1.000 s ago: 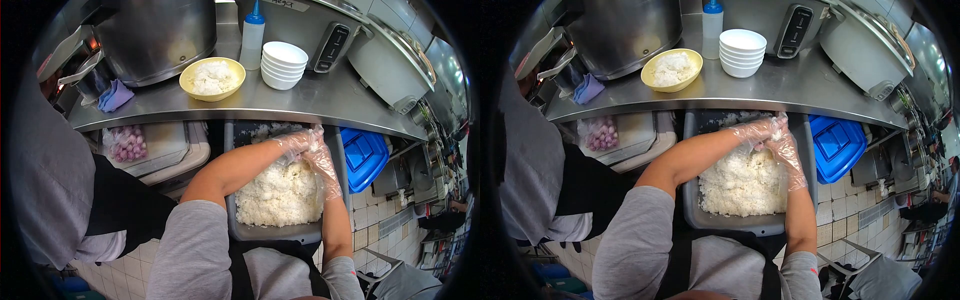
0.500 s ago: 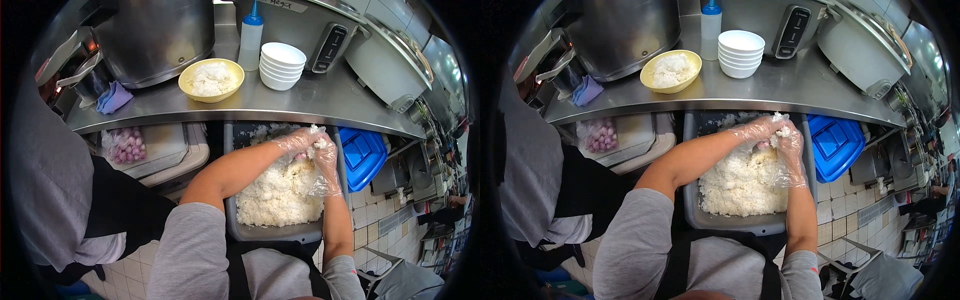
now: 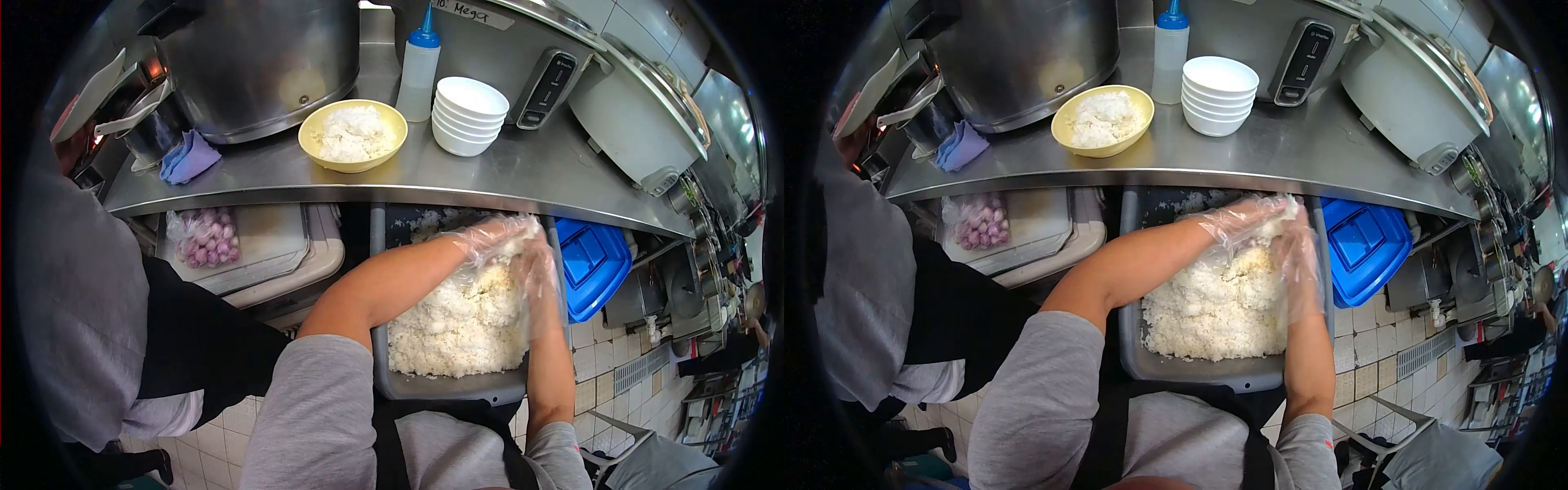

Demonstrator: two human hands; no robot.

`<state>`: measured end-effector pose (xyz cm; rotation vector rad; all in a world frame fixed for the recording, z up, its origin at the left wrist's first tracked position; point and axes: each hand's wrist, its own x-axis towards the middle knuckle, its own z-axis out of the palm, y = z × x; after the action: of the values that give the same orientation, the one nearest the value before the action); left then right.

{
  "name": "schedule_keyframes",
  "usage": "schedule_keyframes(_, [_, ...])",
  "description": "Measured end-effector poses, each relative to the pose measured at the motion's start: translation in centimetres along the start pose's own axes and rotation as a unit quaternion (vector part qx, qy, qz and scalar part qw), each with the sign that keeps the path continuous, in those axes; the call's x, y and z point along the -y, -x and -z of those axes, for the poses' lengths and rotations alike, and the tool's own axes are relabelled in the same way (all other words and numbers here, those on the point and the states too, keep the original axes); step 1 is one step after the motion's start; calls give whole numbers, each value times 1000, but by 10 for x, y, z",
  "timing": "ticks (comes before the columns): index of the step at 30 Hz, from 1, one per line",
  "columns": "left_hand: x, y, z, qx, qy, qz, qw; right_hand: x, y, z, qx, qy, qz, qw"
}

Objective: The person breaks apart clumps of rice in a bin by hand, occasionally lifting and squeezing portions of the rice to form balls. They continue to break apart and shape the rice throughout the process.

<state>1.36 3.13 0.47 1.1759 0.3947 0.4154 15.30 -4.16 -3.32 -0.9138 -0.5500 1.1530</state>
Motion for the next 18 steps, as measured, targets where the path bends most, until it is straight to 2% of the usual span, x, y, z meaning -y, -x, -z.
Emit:
schedule_keyframes(1, [-3, -1, 0, -23, -26, 34, 999, -2, 8, -24, 11, 37, 20, 999])
schedule_keyframes(2, [-6, -3, 2, -46, -52, 68, 995, 4, 19, -38, 27, 196, 20, 980])
schedule_keyframes(3, [-9, -5, 3, -68, -79, 103, 989, 8, 26, -43, 42, 350, 21, 936])
schedule_keyframes(4, [-9, -7, 4, -64, -74, 101, 990, 6, 29, -40, 66, 457, 56, 885])
schedule_keyframes(7, [4, -16, 13, -53, -57, 93, 993, -4, 24, -33, 78, 580, 105, 804])
schedule_keyframes(9, [20, -24, 14, -86, -128, 30, 988, -2, 22, -31, 69, 589, 161, 789])
schedule_keyframes(11, [-4, -1, -2, -45, -146, 37, 988, 6, 26, -36, 64, 610, 195, 766])
schedule_keyframes(12, [-3, -2, -4, -73, -185, 18, 980, 3, 22, -31, 46, 611, 193, 766])
schedule_keyframes(14, [4, -7, -4, -75, -172, 39, 981, -8, 13, -18, 12, 613, 187, 767])
schedule_keyframes(16, [10, -14, 2, -71, -193, 64, 976, -6, 16, -25, -7, 544, 135, 828])
schedule_keyframes(17, [12, -18, 6, -64, -195, 47, 978, -5, 17, -27, -18, 506, 108, 856])
schedule_keyframes(18, [10, -15, 5, -53, -197, 33, 978, -10, 10, -15, -11, 550, 190, 813])
